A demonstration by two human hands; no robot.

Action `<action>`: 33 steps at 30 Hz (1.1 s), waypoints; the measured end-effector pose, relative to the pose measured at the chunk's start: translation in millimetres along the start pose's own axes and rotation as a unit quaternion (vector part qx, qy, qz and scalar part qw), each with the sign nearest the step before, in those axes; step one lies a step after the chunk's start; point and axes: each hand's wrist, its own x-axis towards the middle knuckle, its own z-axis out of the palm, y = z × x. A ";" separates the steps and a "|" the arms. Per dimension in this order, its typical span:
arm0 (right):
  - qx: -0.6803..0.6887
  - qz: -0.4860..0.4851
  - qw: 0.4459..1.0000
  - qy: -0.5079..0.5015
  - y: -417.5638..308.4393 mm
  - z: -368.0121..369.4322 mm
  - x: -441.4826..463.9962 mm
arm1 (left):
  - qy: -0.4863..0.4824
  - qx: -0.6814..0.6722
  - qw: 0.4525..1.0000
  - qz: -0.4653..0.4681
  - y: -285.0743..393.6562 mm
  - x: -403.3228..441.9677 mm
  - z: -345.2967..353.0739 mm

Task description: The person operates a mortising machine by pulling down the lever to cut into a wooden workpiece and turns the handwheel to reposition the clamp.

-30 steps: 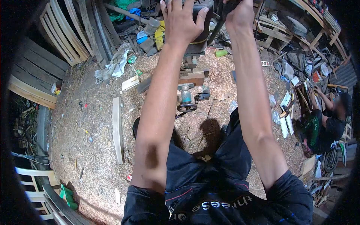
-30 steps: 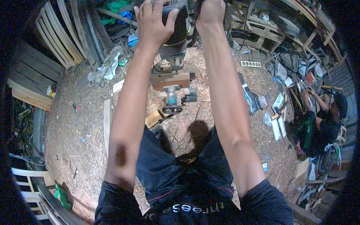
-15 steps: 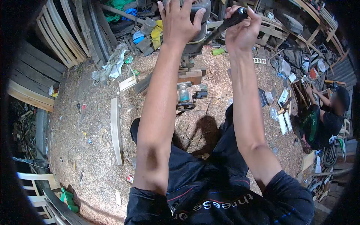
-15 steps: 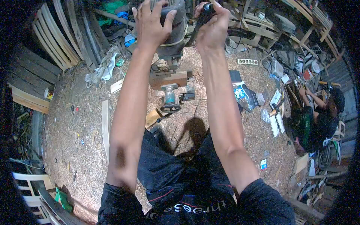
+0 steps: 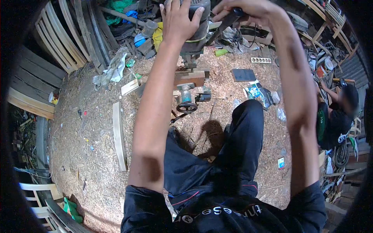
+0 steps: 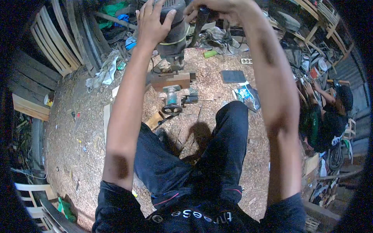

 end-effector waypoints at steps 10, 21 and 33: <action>-0.140 0.248 0.945 -0.158 -24.5 -6.7 62.8 | 0.052 0.000 0.999 0.004 -2.2 3.9 14.1; -0.046 0.242 0.968 -0.042 -9.4 19.4 38.9 | 0.090 -0.012 0.995 0.040 -2.1 2.0 14.7; -0.008 0.133 0.991 0.026 49.1 92.1 -11.5 | 0.074 -0.010 0.997 0.020 -3.0 -4.7 18.2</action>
